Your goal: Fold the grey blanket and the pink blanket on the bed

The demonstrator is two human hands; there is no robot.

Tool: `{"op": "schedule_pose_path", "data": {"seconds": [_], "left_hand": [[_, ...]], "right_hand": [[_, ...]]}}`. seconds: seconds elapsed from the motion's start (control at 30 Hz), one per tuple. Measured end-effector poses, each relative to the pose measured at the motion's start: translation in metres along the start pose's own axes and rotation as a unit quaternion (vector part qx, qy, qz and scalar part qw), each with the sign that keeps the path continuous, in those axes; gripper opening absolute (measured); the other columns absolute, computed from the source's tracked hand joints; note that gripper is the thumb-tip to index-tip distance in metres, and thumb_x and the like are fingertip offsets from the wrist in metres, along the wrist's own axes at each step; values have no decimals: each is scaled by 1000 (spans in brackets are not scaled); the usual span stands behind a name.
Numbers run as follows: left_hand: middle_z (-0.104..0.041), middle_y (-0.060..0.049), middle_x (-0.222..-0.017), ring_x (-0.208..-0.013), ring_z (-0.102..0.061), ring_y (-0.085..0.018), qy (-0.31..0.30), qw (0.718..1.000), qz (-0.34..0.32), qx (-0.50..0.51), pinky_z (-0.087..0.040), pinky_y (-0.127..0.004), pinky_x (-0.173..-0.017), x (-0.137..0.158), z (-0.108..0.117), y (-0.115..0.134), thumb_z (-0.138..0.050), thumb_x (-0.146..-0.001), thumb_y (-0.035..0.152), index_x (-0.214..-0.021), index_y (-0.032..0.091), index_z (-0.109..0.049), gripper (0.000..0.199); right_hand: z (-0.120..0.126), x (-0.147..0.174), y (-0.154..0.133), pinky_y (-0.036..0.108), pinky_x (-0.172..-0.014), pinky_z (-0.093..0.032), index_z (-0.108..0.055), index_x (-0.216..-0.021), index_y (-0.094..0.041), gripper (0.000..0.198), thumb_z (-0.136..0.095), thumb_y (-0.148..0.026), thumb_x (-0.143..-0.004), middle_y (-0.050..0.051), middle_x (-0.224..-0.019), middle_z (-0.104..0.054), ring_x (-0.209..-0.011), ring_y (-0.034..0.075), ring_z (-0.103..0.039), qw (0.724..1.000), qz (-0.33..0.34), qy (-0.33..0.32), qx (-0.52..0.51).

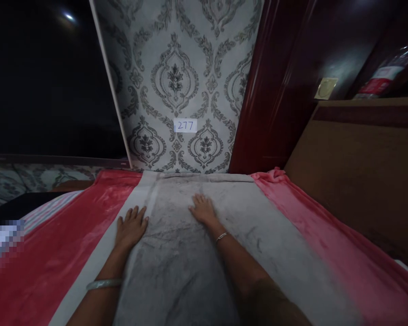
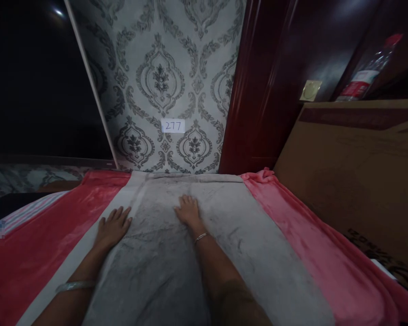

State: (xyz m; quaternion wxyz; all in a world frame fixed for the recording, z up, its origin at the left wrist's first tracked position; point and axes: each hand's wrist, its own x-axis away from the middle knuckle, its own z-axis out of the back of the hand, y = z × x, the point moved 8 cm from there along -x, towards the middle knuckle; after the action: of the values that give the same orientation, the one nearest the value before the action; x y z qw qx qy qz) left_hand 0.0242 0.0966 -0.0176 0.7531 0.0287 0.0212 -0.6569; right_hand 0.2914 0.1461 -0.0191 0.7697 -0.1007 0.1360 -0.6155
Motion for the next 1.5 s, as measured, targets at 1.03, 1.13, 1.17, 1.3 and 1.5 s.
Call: {"op": "schedule_pose_path", "data": {"seconds": [1.03,1.13,1.17,1.3,1.5], "left_hand": [[-28,-10,-162,-150,-22,-33,26,999,-27,26,-22,-62,-115,-55,9,24,-28,-96,36,-152,22,-37,58],[-28,-9,-161,-149,-22,-34,19,999,-28,-5,-21,-63,-115,-55,-6,28,-25,-97,36,-152,23,-37,58],[-27,-9,-162,-149,-22,-34,15,999,-27,-13,-22,-62,-115,-56,-8,28,-25,-97,36,-153,23,-36,58],[-23,-6,-163,-150,-19,-32,-10,999,-18,-26,-21,-60,-116,-60,-10,24,-23,-98,38,-154,24,-32,59],[-21,-6,-164,-151,-18,-32,-19,1000,-17,-6,-20,-62,-116,-62,-11,24,-24,-98,37,-154,24,-31,58]], "right_hand": [[2,-42,-122,44,-115,-30,-38,-151,-20,55,-44,-28,-97,7,-159,-33,-146,24,-31,991,126,27,-24],[-13,-56,-138,47,-115,-29,-41,-150,-26,51,-41,-33,-99,4,-157,-37,-146,25,-32,984,168,41,-37],[-17,-62,-135,47,-116,-27,-44,-148,-29,50,-41,-39,-99,3,-156,-38,-146,25,-32,983,175,43,-39],[-19,-86,-83,45,-119,-22,-49,-144,-39,50,-41,-56,-97,0,-155,-41,-146,25,-32,992,121,39,-23],[11,-89,54,45,-119,-18,-40,-152,-26,57,-27,-49,-101,4,-159,-34,-148,27,-26,998,-25,31,56]]}}
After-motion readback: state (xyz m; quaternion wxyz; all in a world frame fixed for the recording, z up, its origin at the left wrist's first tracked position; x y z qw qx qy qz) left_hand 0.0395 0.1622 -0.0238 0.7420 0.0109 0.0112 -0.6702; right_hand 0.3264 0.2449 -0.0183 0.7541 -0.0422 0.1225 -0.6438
